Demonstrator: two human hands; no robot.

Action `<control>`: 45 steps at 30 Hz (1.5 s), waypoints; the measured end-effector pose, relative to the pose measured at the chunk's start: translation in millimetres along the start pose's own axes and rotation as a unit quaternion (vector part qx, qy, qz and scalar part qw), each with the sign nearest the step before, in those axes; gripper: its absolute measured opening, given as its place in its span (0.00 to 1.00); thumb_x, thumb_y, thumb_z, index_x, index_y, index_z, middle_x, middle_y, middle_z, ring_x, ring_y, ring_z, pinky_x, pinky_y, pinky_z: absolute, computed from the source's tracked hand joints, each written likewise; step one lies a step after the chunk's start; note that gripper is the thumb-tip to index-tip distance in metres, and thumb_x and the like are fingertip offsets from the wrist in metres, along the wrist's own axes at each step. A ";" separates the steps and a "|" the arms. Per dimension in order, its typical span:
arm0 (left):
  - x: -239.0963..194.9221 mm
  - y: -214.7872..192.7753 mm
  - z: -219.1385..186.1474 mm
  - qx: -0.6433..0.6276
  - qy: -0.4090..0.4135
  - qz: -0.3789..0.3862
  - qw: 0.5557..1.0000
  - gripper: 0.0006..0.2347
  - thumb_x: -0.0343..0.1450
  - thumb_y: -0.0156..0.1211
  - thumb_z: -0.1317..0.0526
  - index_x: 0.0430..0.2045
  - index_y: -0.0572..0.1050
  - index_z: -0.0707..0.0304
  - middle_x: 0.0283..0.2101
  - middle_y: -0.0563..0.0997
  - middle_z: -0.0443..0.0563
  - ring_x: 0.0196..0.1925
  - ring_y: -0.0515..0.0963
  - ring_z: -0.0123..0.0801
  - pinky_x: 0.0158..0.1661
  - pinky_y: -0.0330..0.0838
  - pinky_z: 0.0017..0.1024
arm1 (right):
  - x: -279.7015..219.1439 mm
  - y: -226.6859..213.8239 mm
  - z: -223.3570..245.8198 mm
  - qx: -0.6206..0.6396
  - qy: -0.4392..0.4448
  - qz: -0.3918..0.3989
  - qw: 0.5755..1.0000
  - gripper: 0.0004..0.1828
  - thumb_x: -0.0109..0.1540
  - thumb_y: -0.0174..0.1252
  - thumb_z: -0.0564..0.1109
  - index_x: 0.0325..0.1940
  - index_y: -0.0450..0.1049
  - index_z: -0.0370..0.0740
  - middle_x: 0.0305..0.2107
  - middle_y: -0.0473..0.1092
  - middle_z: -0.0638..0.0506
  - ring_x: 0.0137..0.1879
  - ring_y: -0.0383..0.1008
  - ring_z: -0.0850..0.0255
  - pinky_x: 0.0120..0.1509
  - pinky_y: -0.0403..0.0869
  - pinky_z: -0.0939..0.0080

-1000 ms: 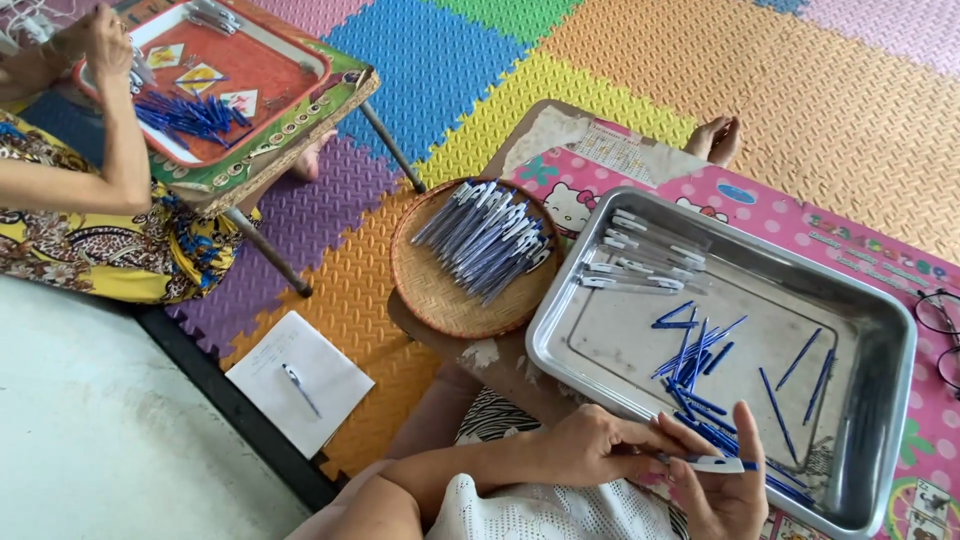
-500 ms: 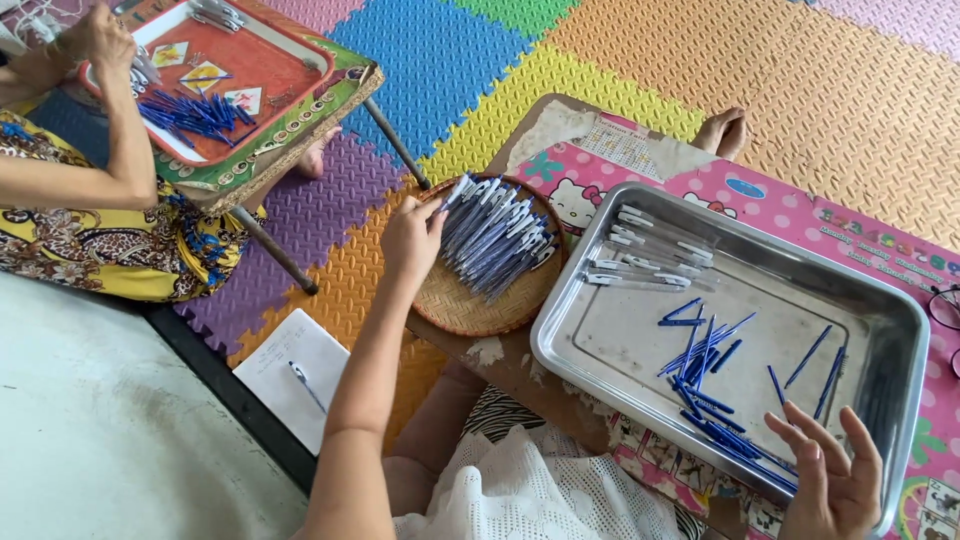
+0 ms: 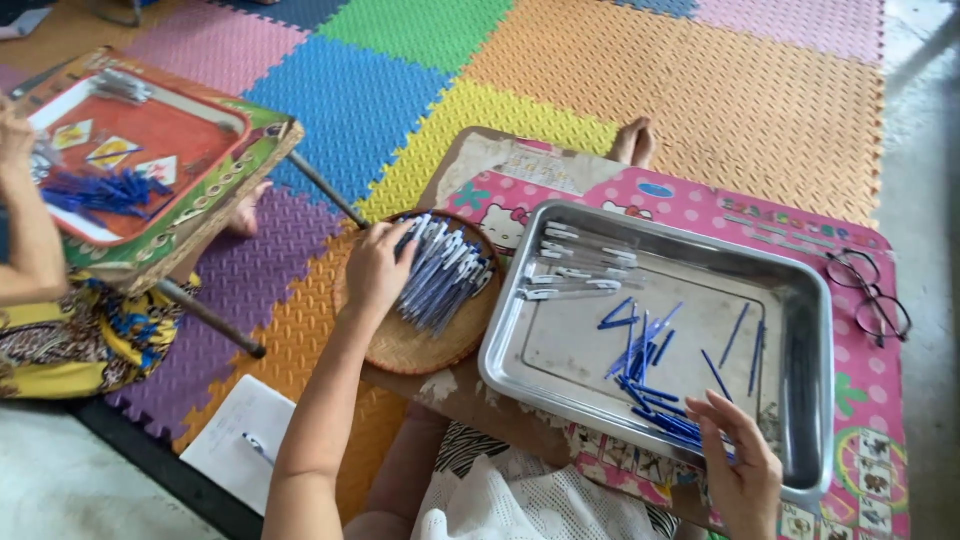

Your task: The person assembles blue pens by inserting the ink cartridges into the clear plastic barrels. They pick up the components from a metal tray, fit them together, and place the finished pens into a woven basket.

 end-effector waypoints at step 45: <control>-99.9 27.5 -227.9 -0.409 -0.014 0.350 0.843 0.25 0.72 0.64 0.72 0.67 0.74 0.57 0.42 0.83 0.59 0.37 0.84 0.38 0.41 0.85 0.31 | 99.6 61.4 -15.1 -0.399 -0.457 0.187 0.772 0.11 0.66 0.55 0.39 0.50 0.79 0.40 0.48 0.76 0.45 0.54 0.80 0.51 0.54 0.78 0.53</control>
Point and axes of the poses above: each hand's wrist, its own x-axis towards the middle knuckle, its own y-axis out of the palm, z = x × y, the point moved 2 cm from there along x, towards the middle knuckle
